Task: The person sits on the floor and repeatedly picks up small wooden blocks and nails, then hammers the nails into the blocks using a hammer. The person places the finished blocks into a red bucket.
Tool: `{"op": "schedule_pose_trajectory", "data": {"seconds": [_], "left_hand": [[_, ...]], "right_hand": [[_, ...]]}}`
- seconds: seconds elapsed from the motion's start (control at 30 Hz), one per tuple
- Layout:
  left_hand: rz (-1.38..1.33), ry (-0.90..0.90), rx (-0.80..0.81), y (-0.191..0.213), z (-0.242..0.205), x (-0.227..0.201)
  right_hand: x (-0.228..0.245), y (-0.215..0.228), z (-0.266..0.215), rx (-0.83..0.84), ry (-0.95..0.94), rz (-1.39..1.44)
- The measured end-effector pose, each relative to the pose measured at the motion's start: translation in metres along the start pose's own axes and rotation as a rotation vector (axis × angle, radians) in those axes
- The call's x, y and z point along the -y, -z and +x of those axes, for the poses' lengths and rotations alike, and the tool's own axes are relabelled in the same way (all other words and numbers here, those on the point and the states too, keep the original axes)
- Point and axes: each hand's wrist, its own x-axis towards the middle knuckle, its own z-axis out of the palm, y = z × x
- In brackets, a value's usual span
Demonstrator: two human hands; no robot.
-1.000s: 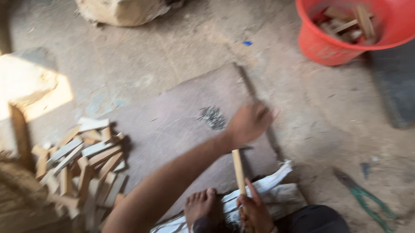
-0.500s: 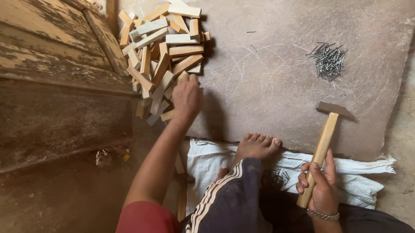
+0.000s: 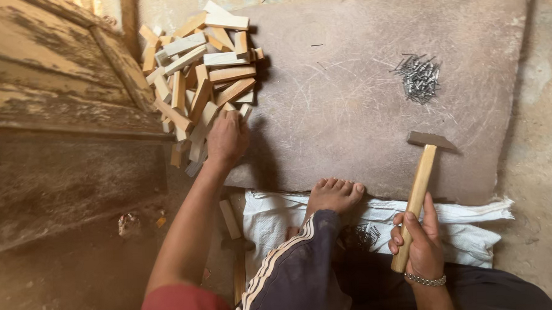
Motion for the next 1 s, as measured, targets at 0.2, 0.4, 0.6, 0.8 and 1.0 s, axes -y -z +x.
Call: {"op": "schedule_pose_trajectory", "data": {"seconds": [0.2, 0.4, 0.6, 0.8, 1.0], "left_hand": [[-1.293, 0.193, 0.539, -0.014, 0.006, -0.074], [-0.781, -0.449, 0.457, -0.068, 0.022, -0.162], [-0.05, -0.624, 0.454, -0.09, 0.034, -0.206], [-0.136, -0.666, 0.181, -0.088, 0.041, -0.201], [-0.436, -0.287, 0.406, -0.083, 0.085, -0.237]], "right_hand": [[-0.001, -0.002, 0.002, 0.017, 0.022, 0.048], [-0.002, 0.0, -0.002, -0.039, 0.06, 0.09], [0.001, 0.0, 0.0, -0.042, 0.087, 0.107], [0.002, -0.001, 0.0, -0.059, 0.082, 0.091], [0.0, 0.003, 0.001, 0.002, 0.115, 0.123]]}}
